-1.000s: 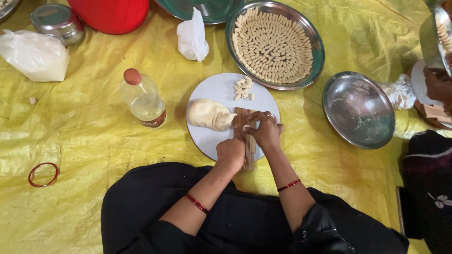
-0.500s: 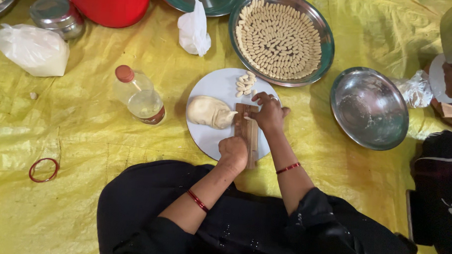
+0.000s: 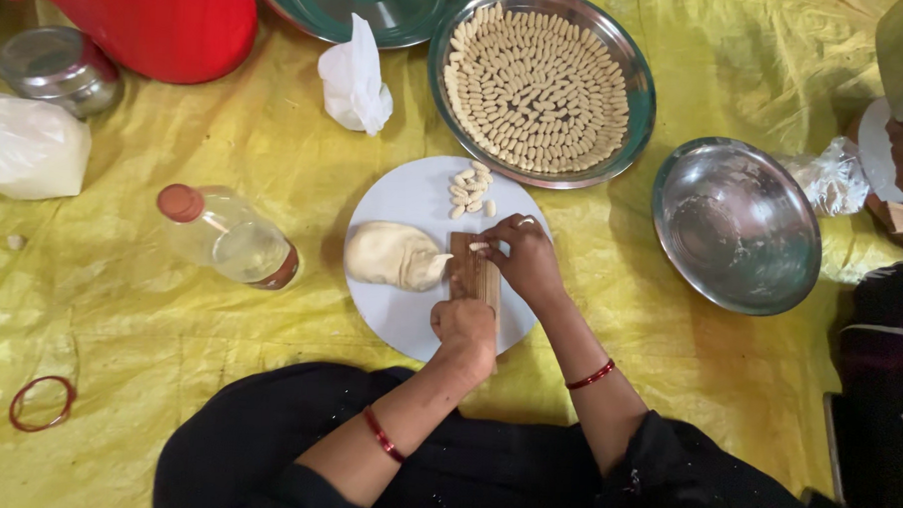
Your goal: The person sits on the floor and shapes small pieces of dough into ridged, oblong forms using a wooden grooved tool. They roll the dough in their hands, press it against the tool, and place the finished pieces onto a metal tray.
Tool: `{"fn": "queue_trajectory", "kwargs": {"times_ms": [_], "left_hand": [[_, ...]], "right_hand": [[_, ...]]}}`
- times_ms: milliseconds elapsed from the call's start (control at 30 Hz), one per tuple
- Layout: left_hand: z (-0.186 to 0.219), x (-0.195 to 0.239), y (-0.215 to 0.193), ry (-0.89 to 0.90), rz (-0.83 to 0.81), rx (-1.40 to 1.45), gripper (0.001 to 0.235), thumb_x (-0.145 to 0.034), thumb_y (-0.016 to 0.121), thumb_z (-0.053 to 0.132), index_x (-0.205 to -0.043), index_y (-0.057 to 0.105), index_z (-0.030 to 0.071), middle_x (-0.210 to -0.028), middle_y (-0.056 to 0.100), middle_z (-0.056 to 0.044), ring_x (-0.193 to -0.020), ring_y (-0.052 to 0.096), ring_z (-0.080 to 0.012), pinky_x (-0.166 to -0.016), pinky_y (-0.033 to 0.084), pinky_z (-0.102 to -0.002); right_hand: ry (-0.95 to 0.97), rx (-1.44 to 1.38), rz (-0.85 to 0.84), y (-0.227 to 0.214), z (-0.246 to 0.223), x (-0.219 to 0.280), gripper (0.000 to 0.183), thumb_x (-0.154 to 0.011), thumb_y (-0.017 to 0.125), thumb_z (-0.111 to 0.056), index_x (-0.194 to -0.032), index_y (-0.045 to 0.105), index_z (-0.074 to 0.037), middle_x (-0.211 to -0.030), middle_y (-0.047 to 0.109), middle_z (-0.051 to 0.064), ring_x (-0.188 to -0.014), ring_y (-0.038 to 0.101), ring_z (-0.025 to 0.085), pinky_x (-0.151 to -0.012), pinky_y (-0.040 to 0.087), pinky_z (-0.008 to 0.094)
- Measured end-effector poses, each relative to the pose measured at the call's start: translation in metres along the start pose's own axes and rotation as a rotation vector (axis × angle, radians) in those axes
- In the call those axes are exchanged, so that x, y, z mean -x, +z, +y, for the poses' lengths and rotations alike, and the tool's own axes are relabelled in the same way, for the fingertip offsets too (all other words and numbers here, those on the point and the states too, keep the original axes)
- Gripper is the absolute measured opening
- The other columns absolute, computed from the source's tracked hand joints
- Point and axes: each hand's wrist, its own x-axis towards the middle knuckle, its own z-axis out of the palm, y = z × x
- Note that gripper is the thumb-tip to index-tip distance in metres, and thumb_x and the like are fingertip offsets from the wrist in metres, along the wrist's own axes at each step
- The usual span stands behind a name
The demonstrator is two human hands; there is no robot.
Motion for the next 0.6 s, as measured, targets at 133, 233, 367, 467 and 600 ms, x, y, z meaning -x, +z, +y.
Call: {"fn": "queue_trajectory", "kwargs": {"times_ms": [133,233,367,467,600], "left_hand": [[-0.002,-0.004,0.015,0.033,0.064,0.060,0.035,-0.069,0.086,0.020,-0.103,0.079,0.017,-0.118,0.077,-0.007,-0.081,0.067,-0.0208,-0.048,0.040,-0.036],[-0.002,-0.006,0.021,0.009,0.105,0.109,0.024,-0.070,0.083,0.014,-0.094,0.080,0.018,-0.105,0.083,-0.004,-0.077,0.069,-0.0186,-0.049,0.042,-0.036],[-0.001,-0.010,0.020,0.001,0.097,0.078,0.024,-0.071,0.084,0.014,-0.094,0.078,0.011,-0.144,0.048,-0.024,-0.069,0.072,-0.0171,-0.045,0.046,-0.033],[0.000,-0.010,0.024,0.002,0.140,0.089,0.022,-0.073,0.081,0.009,-0.095,0.080,0.007,-0.160,0.027,-0.037,-0.068,0.070,-0.0194,-0.046,0.048,-0.033],[0.004,-0.016,0.033,-0.044,0.145,0.090,0.028,-0.078,0.077,0.007,-0.105,0.077,0.001,-0.160,0.027,-0.037,-0.067,0.068,-0.0239,-0.055,0.048,-0.040]], "right_hand": [[0.200,-0.113,-0.060,-0.008,0.028,-0.034,0.023,-0.079,0.088,-0.018,-0.100,0.081,-0.014,-0.102,0.076,0.008,-0.086,0.072,0.024,-0.077,0.057,0.038],[0.120,-0.121,0.106,-0.024,0.061,-0.072,0.022,-0.081,0.088,-0.014,-0.093,0.071,-0.008,-0.102,0.078,0.007,-0.089,0.075,0.020,-0.078,0.058,0.034],[0.148,-0.168,0.070,-0.029,0.090,-0.118,0.024,-0.083,0.085,-0.012,-0.106,0.077,-0.009,-0.100,0.077,0.008,-0.088,0.075,0.018,-0.079,0.059,0.033],[0.064,-0.057,-0.068,-0.020,0.097,-0.136,0.024,-0.081,0.083,-0.007,-0.104,0.080,-0.010,-0.096,0.077,0.009,-0.086,0.074,0.020,-0.076,0.057,0.035],[0.060,-0.015,-0.171,-0.006,0.098,-0.146,0.019,-0.086,0.077,-0.004,-0.103,0.081,-0.011,-0.095,0.077,0.008,-0.082,0.073,0.020,-0.076,0.057,0.034]]}}
